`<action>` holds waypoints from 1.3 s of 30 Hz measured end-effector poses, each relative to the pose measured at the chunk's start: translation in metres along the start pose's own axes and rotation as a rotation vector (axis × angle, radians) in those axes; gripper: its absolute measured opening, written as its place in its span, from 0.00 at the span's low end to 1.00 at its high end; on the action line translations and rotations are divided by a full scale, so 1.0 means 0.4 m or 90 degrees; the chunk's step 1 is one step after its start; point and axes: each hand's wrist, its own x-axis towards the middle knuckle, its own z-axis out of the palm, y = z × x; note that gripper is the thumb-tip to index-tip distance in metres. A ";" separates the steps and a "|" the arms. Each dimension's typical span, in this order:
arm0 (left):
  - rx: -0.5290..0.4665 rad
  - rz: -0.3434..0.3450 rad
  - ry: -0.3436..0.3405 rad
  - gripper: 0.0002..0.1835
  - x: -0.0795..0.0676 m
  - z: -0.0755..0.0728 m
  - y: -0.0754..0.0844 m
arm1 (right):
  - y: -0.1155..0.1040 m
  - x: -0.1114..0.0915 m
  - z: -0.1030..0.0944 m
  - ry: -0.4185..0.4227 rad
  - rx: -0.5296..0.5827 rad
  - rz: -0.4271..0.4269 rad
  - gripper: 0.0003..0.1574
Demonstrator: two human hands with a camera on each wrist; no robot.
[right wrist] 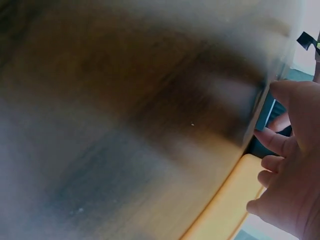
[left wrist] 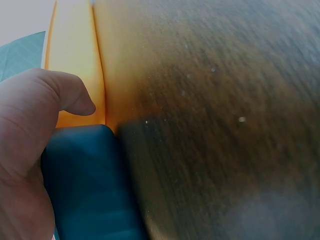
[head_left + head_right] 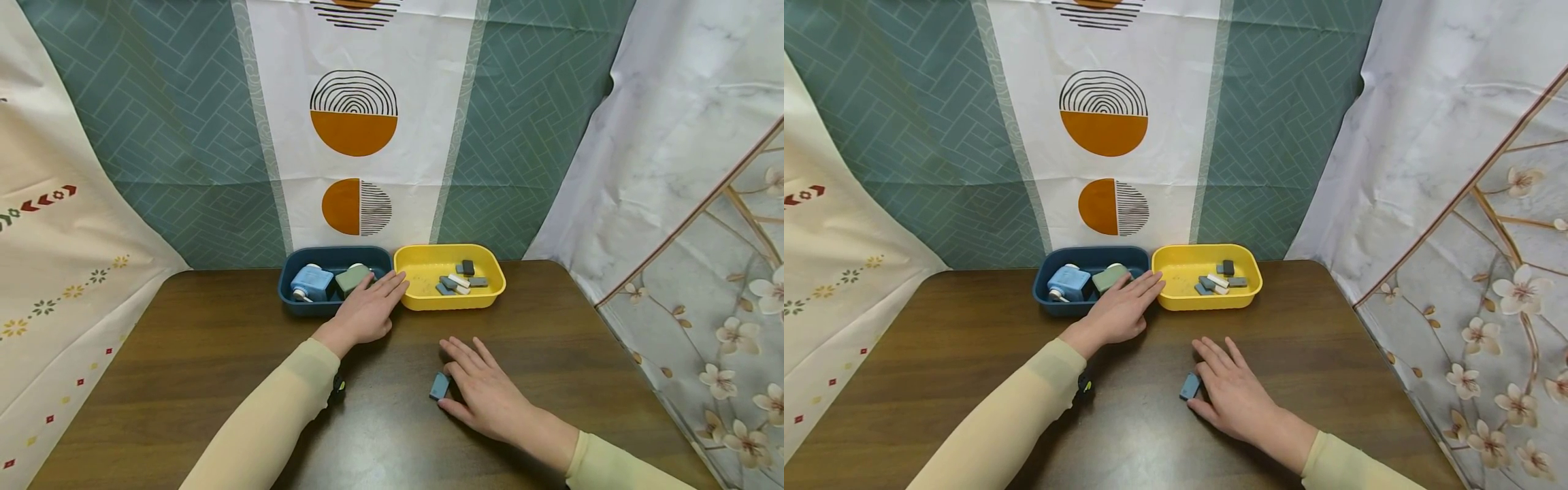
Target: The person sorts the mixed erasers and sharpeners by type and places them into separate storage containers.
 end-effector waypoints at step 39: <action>0.015 0.010 0.020 0.46 0.000 0.009 -0.003 | 0.130 0.120 -0.125 0.136 -0.048 0.060 0.28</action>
